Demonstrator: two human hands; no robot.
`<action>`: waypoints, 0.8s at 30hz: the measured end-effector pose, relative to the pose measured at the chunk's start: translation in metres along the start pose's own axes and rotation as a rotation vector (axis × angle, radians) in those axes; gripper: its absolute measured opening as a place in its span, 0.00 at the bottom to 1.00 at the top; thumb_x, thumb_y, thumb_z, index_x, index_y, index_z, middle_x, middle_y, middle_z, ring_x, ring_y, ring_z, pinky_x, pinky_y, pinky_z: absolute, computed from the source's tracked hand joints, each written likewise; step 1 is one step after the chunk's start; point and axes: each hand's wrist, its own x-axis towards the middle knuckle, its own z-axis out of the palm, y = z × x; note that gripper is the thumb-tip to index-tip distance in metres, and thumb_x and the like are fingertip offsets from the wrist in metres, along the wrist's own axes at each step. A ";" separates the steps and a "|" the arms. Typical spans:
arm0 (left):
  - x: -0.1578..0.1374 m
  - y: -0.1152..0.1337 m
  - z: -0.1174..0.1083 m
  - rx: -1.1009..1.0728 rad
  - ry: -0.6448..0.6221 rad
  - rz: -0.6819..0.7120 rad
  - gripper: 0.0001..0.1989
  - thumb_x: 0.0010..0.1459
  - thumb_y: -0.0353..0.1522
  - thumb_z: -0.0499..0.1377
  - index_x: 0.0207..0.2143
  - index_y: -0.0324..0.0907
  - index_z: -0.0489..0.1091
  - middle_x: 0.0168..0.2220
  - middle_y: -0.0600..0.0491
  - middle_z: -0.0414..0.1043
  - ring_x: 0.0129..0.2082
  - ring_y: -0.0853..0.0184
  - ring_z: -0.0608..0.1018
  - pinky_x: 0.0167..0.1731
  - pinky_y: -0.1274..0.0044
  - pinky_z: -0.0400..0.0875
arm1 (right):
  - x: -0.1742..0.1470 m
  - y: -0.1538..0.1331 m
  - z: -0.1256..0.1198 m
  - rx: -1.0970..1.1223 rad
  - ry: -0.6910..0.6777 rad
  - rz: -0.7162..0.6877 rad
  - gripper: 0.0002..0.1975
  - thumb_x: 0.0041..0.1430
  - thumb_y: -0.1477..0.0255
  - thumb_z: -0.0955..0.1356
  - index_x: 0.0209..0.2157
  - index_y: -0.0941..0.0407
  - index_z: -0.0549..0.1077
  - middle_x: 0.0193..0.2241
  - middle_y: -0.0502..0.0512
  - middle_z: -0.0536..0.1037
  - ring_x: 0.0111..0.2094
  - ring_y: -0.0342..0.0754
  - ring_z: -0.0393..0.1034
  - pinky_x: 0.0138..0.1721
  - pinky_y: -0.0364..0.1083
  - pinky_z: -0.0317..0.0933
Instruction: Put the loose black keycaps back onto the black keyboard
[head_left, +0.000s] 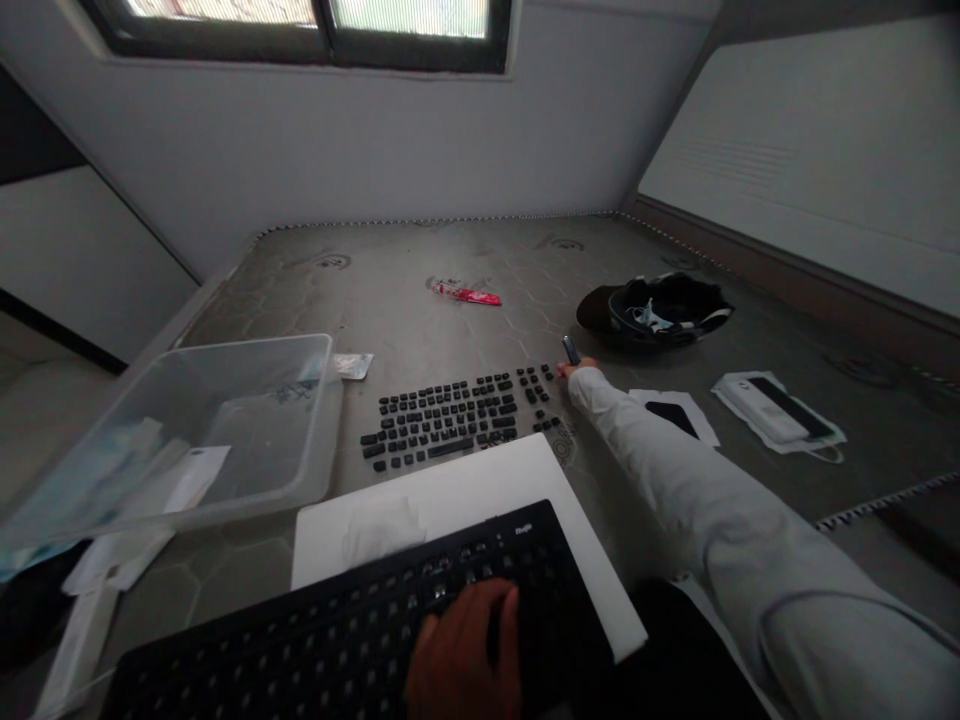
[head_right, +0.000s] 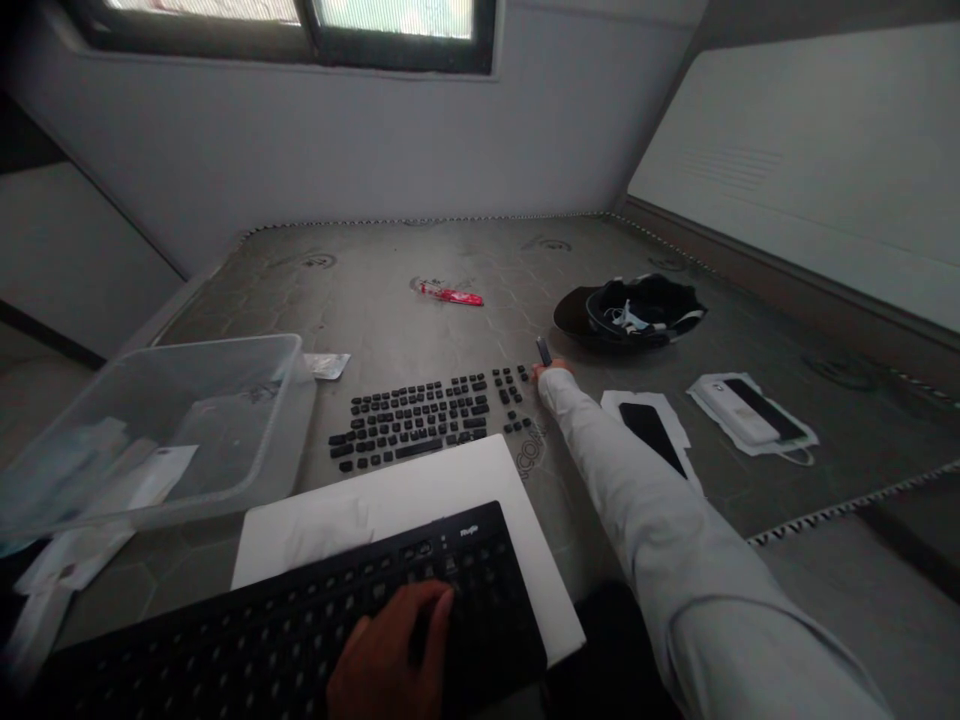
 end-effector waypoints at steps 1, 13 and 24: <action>0.000 0.000 -0.001 -0.010 -0.003 0.000 0.15 0.68 0.41 0.49 0.34 0.49 0.73 0.33 0.56 0.79 0.29 0.67 0.78 0.32 0.73 0.66 | -0.005 -0.004 -0.005 0.014 -0.007 0.015 0.09 0.55 0.70 0.70 0.27 0.61 0.78 0.22 0.60 0.77 0.28 0.51 0.73 0.34 0.47 0.65; 0.009 0.004 -0.016 -0.219 -0.035 -0.085 0.11 0.67 0.38 0.51 0.38 0.46 0.72 0.37 0.55 0.77 0.35 0.65 0.77 0.38 0.75 0.67 | -0.171 -0.034 -0.073 0.523 -0.164 -0.336 0.33 0.49 0.37 0.62 0.32 0.55 0.70 0.23 0.53 0.76 0.20 0.43 0.63 0.25 0.44 0.59; 0.011 -0.002 -0.014 -0.162 -0.026 0.021 0.18 0.69 0.37 0.46 0.39 0.42 0.73 0.39 0.49 0.76 0.40 0.65 0.77 0.43 0.75 0.67 | -0.355 -0.033 -0.097 1.235 -0.267 -0.195 0.27 0.43 0.44 0.71 0.25 0.53 0.63 0.12 0.42 0.56 0.15 0.39 0.49 0.17 0.42 0.41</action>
